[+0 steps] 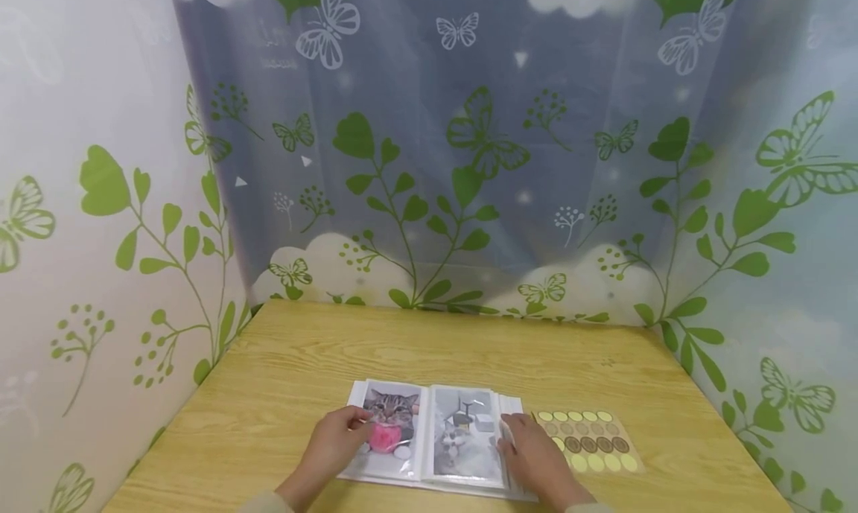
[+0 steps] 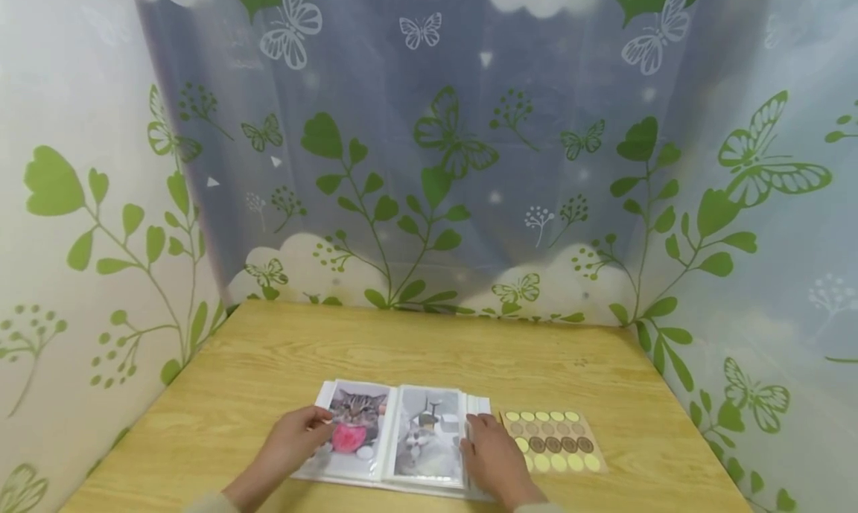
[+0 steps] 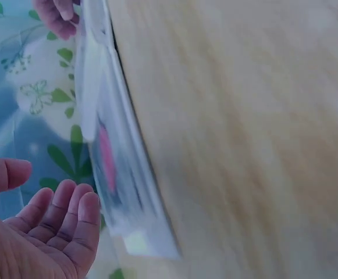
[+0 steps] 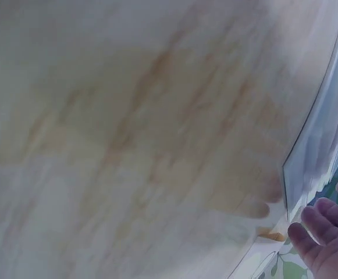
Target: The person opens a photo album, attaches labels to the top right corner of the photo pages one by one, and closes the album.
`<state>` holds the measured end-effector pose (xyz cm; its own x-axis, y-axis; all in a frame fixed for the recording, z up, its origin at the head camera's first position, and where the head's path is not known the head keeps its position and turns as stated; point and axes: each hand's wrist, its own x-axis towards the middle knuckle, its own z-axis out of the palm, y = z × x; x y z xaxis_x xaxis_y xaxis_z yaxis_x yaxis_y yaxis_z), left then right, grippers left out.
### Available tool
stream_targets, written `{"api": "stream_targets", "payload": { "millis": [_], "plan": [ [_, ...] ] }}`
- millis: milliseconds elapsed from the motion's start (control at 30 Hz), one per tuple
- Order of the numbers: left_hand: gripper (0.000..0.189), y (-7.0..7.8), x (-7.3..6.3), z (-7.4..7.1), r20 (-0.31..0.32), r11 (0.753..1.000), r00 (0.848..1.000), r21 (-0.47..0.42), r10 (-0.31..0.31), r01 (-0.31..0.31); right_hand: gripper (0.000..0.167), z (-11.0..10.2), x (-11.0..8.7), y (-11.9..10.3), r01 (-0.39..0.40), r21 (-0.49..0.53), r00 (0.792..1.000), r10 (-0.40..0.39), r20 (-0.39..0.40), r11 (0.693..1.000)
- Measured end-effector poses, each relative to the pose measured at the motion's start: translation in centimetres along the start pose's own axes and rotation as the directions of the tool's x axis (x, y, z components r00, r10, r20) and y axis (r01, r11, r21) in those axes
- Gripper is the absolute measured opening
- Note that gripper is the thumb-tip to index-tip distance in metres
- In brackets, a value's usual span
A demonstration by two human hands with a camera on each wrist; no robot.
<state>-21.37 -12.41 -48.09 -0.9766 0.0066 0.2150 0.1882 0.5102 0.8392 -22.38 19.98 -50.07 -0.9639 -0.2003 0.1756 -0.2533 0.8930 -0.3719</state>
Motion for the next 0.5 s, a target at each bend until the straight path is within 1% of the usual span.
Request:
{"api": "stream_targets", "payload": {
  "millis": [67, 100, 267, 333, 400, 500],
  "plan": [
    [0.022, 0.8, 0.2, 0.5, 0.027, 1.0, 1.0, -0.007, 0.013, -0.013, 0.036, -0.2, 0.0, 0.0, -0.002, 0.002, 1.0, 0.002, -0.023, 1.0],
    [0.024, 1.4, 0.3, 0.6, 0.046, 1.0, 0.999, -0.009, -0.015, 0.016, 0.036, -0.3, 0.1, 0.0, -0.005, -0.002, 0.999, 0.005, -0.032, 1.0],
    [0.032, 3.4, 1.0, 2.2, 0.135, 1.0, 0.991, 0.017, 0.003, -0.005, 0.036, -0.6, 0.3, 0.4, -0.029, -0.006, 0.999, 0.029, -0.039, 1.0],
    [0.036, 4.0, 1.3, 2.9, 0.172, 1.0, 0.985, 0.008, 0.012, -0.014, 0.036, -0.7, 0.3, 0.6, -0.042, 0.003, 0.998, 0.042, -0.042, 0.999],
    [0.037, 4.7, 1.5, 3.6, 0.195, 1.0, 0.98, 0.007, 0.025, -0.027, 0.036, -0.9, 0.3, 0.8, -0.048, 0.02, 0.997, 0.049, -0.053, 0.999],
    [0.039, 5.5, 1.8, 4.8, 0.203, 0.999, 0.978, 0.011, 0.045, -0.048, 0.036, -1.2, 0.1, 1.2, -0.047, 0.029, 0.996, 0.049, -0.077, 0.998]
  ]
}}
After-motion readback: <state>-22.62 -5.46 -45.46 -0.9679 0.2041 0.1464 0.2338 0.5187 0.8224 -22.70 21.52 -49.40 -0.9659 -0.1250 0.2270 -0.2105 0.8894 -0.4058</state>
